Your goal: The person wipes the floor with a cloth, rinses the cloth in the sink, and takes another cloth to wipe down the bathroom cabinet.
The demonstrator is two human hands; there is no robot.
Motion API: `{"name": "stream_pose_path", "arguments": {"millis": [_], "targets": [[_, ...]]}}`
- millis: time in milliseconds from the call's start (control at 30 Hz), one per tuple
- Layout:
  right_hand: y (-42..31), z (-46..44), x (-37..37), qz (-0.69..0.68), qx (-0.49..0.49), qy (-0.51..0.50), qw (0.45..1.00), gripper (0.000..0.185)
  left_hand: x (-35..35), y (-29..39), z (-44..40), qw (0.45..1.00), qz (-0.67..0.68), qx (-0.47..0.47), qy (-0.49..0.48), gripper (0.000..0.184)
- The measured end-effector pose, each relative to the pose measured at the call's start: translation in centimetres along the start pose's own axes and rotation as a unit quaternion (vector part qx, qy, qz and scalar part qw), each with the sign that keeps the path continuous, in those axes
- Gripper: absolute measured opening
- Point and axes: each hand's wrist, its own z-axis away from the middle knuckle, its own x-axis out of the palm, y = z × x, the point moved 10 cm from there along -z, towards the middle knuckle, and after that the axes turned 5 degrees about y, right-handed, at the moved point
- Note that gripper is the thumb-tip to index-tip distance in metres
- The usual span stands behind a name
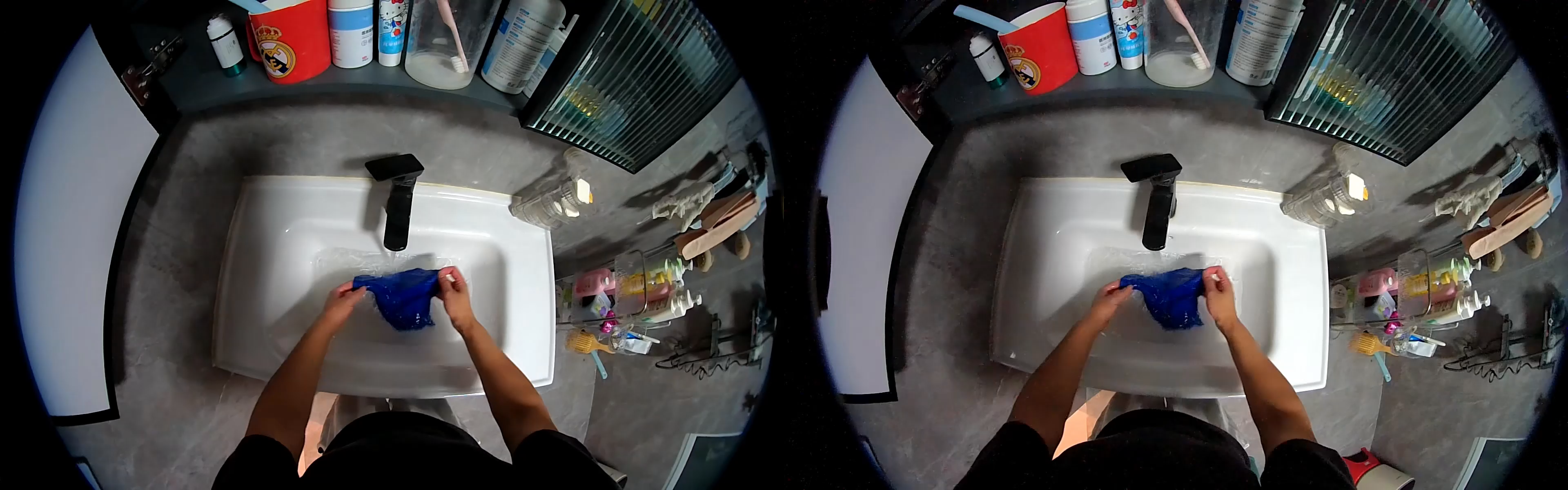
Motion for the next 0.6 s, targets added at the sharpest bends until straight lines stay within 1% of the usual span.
{"name": "stream_pose_path", "arguments": {"millis": [33,67,100,133,167,200,233,267,367,400,500,533,600], "targets": [[-1.6,-0.1,-1.0,0.004,-0.028,0.023,0.999,0.008,-0.4,0.5,0.7,0.996,0.078,-0.026,-0.025,0.03],[-2.9,-0.3,-1.8,0.003,-0.048,0.025,0.998,0.007,-1.4,1.4,1.4,1.0,0.02,-0.016,-0.016,0.029],[-4.2,0.0,-1.8,0.017,-0.037,0.038,0.998,0.006,-2.0,1.0,1.2,0.999,-0.04,-0.016,-0.021,0.031],[-4.0,-0.2,-2.3,0.038,-0.041,0.026,0.998,0.007,-2.6,0.5,0.8,0.995,-0.1,-0.014,-0.027,0.034],[-3.7,-0.3,-2.7,0.06,-0.045,0.015,0.997,0.014,-2.9,-0.1,0.4,0.987,-0.16,-0.012,-0.033,0.036],[-4.4,0.2,-3.0,0.206,-0.098,0.042,0.973,0.024,-3.4,0.6,0.4,0.977,-0.21,0.018,0.01,0.042],[-5.1,0.8,-2.9,0.348,-0.148,0.067,0.923,0.033,-3.6,1.3,0.6,0.963,-0.259,0.047,0.052,0.048],[-5.7,1.5,-2.4,0.481,-0.193,0.09,0.851,0.042,-3.6,2.1,0.8,0.944,-0.306,0.077,0.095,0.054],[-2.8,2.3,-0.8,0.625,-0.143,0.049,0.766,0.066,1.5,3.3,1.5,0.879,-0.394,0.266,0.027,0.07],[-0.6,2.2,-0.2,0.635,-0.102,-0.008,0.766,0.07,3.4,4.1,2.9,0.832,-0.509,0.216,-0.037,0.073],[1.1,3.8,2.1,0.704,-0.066,-0.131,0.695,0.071,3.7,4.1,4.6,0.726,-0.665,0.162,-0.058,0.071],[0.4,3.9,1.8,0.719,-0.035,-0.119,0.684,0.072,3.8,4.3,4.8,0.725,-0.66,0.19,-0.047,0.069],[0.9,3.5,1.0,0.731,-0.036,-0.085,0.676,0.071,3.5,4.6,5.6,0.723,-0.647,0.242,-0.026,0.066]]}}
